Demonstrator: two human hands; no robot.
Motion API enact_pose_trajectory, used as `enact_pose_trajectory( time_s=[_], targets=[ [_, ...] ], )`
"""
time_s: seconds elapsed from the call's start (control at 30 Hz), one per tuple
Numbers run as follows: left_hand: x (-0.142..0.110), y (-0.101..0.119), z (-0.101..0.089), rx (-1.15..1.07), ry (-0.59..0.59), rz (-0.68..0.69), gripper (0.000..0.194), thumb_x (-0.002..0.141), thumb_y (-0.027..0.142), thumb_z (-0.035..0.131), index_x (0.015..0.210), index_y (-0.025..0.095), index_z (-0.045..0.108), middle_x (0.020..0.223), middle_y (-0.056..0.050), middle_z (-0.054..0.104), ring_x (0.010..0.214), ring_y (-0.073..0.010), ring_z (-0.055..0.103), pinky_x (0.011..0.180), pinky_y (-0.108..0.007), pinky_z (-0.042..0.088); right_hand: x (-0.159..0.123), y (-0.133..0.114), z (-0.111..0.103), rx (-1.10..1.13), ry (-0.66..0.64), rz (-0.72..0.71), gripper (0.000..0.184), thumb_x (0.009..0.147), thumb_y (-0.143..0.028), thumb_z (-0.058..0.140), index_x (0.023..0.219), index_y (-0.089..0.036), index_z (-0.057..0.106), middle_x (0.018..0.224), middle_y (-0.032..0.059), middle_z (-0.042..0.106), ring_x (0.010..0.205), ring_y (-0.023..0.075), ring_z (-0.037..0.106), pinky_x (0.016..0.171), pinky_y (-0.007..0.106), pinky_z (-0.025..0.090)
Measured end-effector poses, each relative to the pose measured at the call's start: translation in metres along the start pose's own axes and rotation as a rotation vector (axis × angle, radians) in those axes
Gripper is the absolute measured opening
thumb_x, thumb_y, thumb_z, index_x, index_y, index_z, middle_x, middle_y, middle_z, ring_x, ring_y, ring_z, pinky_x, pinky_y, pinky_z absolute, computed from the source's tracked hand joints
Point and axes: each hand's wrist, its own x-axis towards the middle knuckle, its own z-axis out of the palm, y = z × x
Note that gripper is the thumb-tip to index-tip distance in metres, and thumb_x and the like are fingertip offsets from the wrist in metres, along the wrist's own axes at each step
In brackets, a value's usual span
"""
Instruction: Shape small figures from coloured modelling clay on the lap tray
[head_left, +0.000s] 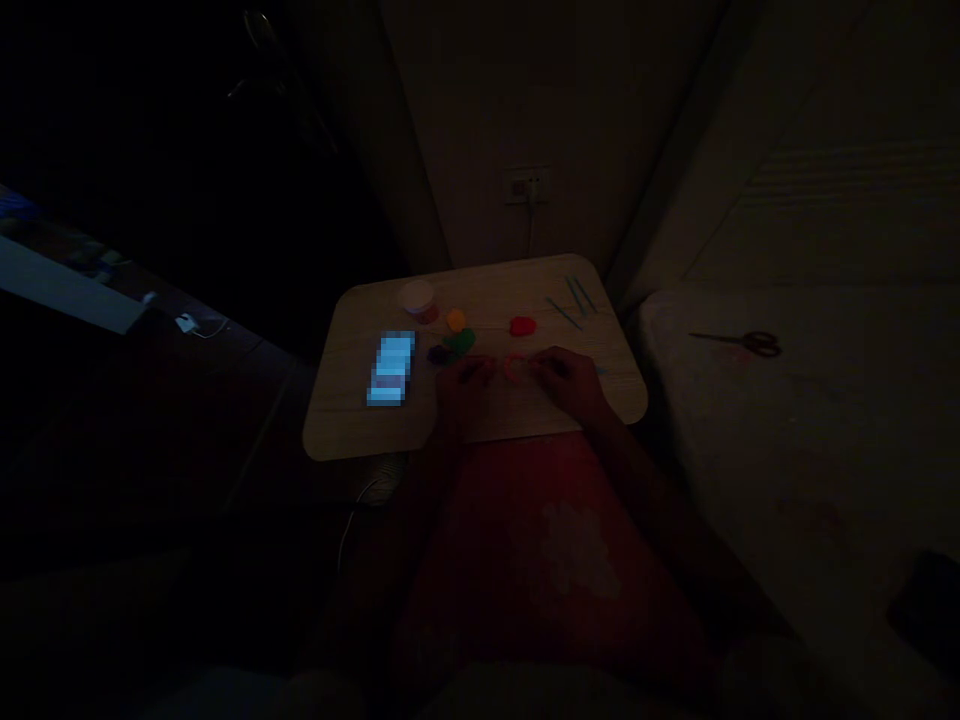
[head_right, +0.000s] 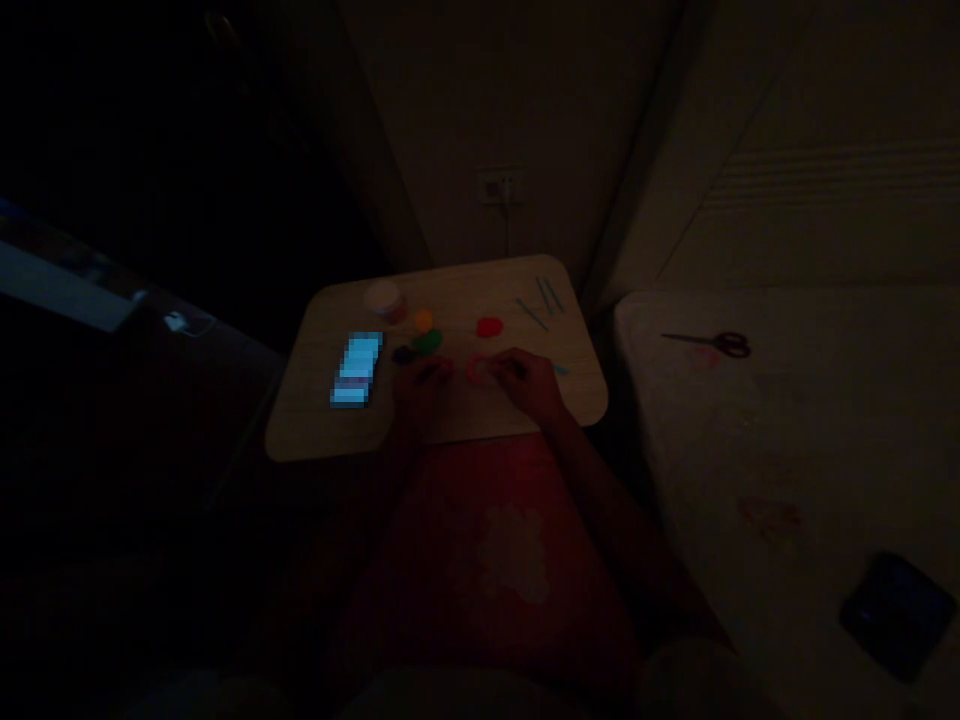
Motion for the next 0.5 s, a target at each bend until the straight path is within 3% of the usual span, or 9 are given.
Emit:
enact_pose_trajectory(
  time_s=[0.13, 0.3, 0.5],
  targets=[
    [-0.0023, 0.0072, 0.0001, 0.017, -0.005, -0.015, 0.011, 0.066, 0.025, 0.08, 0.069, 0.016, 0.074, 0.071, -0.001, 0.072, 0.067, -0.0148, 0.063, 0.062, -0.024, 0.05, -0.0002, 0.0006, -0.0002, -0.014, 0.002, -0.013, 0.022, 0.085, -0.039, 0.068, 0.091, -0.019, 0.076, 0.078, 0.004, 0.074, 0.067, 0.0173, 0.063, 0.061, 0.028, 0.046],
    [-0.0026, 0.0087, 0.0006, 0.066, -0.02, -0.013, 0.017, 0.077, 0.03, 0.072, 0.067, 0.017, 0.074, 0.064, 0.0, 0.067, 0.062, -0.0133, 0.058, 0.058, -0.024, 0.047, -0.0006, 0.0001, -0.0003, -0.012, -0.002, -0.007, 0.021, 0.085, -0.038, 0.068, 0.091, -0.019, 0.077, 0.08, 0.0045, 0.075, 0.068, 0.0178, 0.063, 0.063, 0.029, 0.046],
    [0.0, -0.0003, -0.002, 0.047, -0.059, 0.085, 0.014, 0.079, 0.031, 0.072, 0.079, 0.019, 0.079, 0.079, -0.003, 0.075, 0.074, -0.0164, 0.066, 0.072, -0.028, 0.053, 0.0, 0.002, 0.0, -0.013, -0.003, -0.019, 0.022, 0.086, -0.039, 0.068, 0.09, -0.019, 0.076, 0.076, 0.0035, 0.073, 0.066, 0.0167, 0.061, 0.06, 0.028, 0.044]
  ],
)
